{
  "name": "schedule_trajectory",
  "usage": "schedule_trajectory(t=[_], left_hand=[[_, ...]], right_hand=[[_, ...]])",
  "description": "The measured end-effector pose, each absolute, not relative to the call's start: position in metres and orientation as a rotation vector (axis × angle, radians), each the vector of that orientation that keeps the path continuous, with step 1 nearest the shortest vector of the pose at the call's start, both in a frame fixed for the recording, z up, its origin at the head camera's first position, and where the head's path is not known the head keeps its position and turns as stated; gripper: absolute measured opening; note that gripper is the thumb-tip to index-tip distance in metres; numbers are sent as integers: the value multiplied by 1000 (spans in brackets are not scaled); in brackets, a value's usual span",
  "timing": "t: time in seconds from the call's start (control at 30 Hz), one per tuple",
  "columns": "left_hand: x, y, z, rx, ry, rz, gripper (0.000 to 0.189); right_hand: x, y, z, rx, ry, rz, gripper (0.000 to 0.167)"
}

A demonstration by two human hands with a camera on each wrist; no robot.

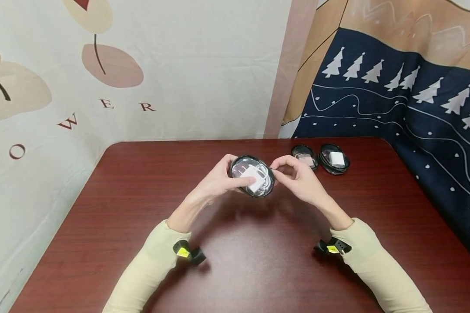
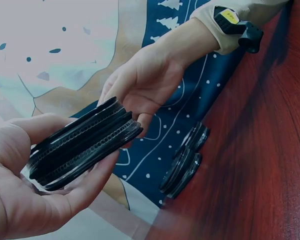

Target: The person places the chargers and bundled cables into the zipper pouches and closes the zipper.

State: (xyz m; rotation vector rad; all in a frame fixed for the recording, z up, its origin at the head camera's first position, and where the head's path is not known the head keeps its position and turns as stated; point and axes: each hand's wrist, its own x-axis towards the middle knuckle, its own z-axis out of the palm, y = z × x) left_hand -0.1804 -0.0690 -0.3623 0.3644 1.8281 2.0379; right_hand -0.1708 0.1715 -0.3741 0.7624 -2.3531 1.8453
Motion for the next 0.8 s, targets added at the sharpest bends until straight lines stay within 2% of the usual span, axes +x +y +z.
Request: schedule_trajectory(t=[0.23, 0.5, 0.8], left_hand=[[-181, -70, -365, 481, 1892, 1936, 47], [-179, -69, -364, 498, 1850, 1946, 46], [-180, -69, -364, 462, 1880, 1953, 47]], right_hand=[[-170, 171, -377, 769, -2281, 1647, 11], [-171, 173, -377, 882, -2249, 1602, 25], [-173, 176, -374, 844, -2330, 1557, 13]])
